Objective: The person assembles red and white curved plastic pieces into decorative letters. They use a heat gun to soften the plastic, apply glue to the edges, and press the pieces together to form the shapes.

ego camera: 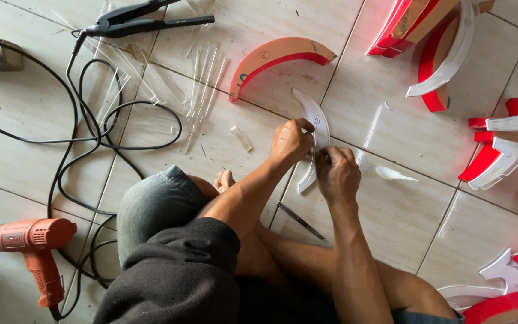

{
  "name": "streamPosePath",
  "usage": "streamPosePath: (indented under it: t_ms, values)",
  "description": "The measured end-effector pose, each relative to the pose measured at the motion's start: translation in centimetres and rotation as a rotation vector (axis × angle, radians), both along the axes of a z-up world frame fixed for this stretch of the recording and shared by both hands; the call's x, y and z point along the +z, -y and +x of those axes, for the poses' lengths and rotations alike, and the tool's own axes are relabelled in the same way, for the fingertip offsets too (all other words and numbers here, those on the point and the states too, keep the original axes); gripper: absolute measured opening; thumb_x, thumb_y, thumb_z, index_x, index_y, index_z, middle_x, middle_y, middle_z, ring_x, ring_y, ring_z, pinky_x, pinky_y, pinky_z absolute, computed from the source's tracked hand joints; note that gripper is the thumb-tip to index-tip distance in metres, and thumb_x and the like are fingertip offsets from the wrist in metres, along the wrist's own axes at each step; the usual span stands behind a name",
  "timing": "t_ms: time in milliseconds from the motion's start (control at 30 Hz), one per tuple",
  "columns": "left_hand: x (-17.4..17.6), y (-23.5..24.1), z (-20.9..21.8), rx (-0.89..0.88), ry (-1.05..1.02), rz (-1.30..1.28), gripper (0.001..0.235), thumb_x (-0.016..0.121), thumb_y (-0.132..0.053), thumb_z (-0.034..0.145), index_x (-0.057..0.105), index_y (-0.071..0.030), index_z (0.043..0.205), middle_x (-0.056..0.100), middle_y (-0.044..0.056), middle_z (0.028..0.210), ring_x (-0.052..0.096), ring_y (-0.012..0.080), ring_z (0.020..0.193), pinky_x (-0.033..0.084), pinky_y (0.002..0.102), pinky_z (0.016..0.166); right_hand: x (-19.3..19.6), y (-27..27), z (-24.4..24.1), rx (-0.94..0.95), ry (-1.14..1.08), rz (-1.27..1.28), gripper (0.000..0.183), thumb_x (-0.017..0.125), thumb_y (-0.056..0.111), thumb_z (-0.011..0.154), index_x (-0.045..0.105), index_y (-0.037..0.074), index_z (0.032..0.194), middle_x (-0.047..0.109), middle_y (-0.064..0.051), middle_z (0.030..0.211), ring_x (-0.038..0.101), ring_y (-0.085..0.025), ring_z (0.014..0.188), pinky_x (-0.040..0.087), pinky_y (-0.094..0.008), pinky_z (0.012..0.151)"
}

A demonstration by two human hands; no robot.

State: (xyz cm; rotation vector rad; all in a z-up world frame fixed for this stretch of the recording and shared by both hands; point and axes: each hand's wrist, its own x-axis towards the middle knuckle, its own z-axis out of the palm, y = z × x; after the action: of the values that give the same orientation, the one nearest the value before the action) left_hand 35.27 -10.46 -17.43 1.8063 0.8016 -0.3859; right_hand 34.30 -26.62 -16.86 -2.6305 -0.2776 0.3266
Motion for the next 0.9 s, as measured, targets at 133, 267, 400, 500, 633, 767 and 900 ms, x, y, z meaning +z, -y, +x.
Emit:
streamPosePath:
  t_ms: [133,267,400,500,633,767,900]
  values:
    - [-0.6,0.0,0.3,0.003,-0.019,-0.006,0.027,0.061,-0.026,0.086,0.078,-0.029,0.107,0.076,0.006,0.072,0.078,0.025,0.09,0.059,0.042,0.092,-0.2,0.0,-0.1,-0.004,0.007,0.0,0.017,0.068,0.039,0.093,0.073,0.026,0.102,0.064,-0.001,0.101,0.071,-0.029,0.098,0.056,-0.05,0.094]
    - [1.1,-0.2,0.2,-0.025,-0.006,-0.017,0.029,0.065,-0.035,0.086,0.077,-0.024,0.109,0.077,0.01,0.075,0.078,0.03,0.094,0.059,0.045,0.09,0.0,-0.1,-0.1,0.007,0.021,-0.008,0.017,0.068,0.04,0.093,0.073,0.026,0.101,0.063,0.001,0.099,0.071,-0.028,0.097,0.057,-0.049,0.093]
    - [3.1,-0.4,-0.2,-0.024,0.002,-0.029,0.032,0.072,-0.034,0.083,0.077,-0.019,0.111,0.079,0.015,0.092,0.075,0.0343,0.104,0.057,0.046,0.095,-0.2,-0.1,0.0,0.015,0.017,-0.029,0.016,0.068,0.041,0.095,0.073,0.027,0.101,0.063,0.0,0.1,0.071,-0.029,0.097,0.057,-0.048,0.092]
    - [2.6,-0.3,-0.1,-0.028,-0.012,-0.004,0.031,0.073,-0.034,0.082,0.077,-0.022,0.11,0.08,0.011,0.093,0.076,0.0308,0.104,0.058,0.044,0.095,0.0,-0.1,-0.1,0.009,0.015,-0.031,0.017,0.068,0.043,0.094,0.073,0.029,0.102,0.063,0.003,0.101,0.071,-0.026,0.098,0.057,-0.046,0.093]
    - [3.1,-0.3,-0.1,-0.041,-0.017,0.013,0.028,0.074,-0.033,0.083,0.077,-0.022,0.109,0.08,0.01,0.095,0.076,0.0295,0.105,0.058,0.043,0.095,0.3,-0.3,0.0,0.008,0.01,-0.03,0.016,0.068,0.043,0.094,0.073,0.029,0.101,0.064,0.002,0.101,0.071,-0.027,0.098,0.057,-0.046,0.093]
    - [2.5,-0.3,-0.1,-0.044,-0.003,0.025,0.027,0.074,-0.033,0.083,0.076,-0.023,0.107,0.08,0.009,0.094,0.076,0.0285,0.103,0.06,0.042,0.093,0.2,-0.3,-0.1,0.003,0.021,-0.008,0.015,0.068,0.042,0.094,0.073,0.029,0.099,0.063,0.002,0.1,0.07,-0.027,0.099,0.056,-0.046,0.094]
    - [2.0,-0.3,-0.1,-0.047,0.002,0.031,0.027,0.074,-0.035,0.082,0.076,-0.024,0.107,0.08,0.007,0.093,0.076,0.0268,0.102,0.06,0.042,0.093,0.3,-0.3,-0.2,-0.011,0.007,-0.002,0.016,0.068,0.044,0.094,0.073,0.03,0.1,0.063,0.003,0.102,0.07,-0.025,0.1,0.056,-0.045,0.095]
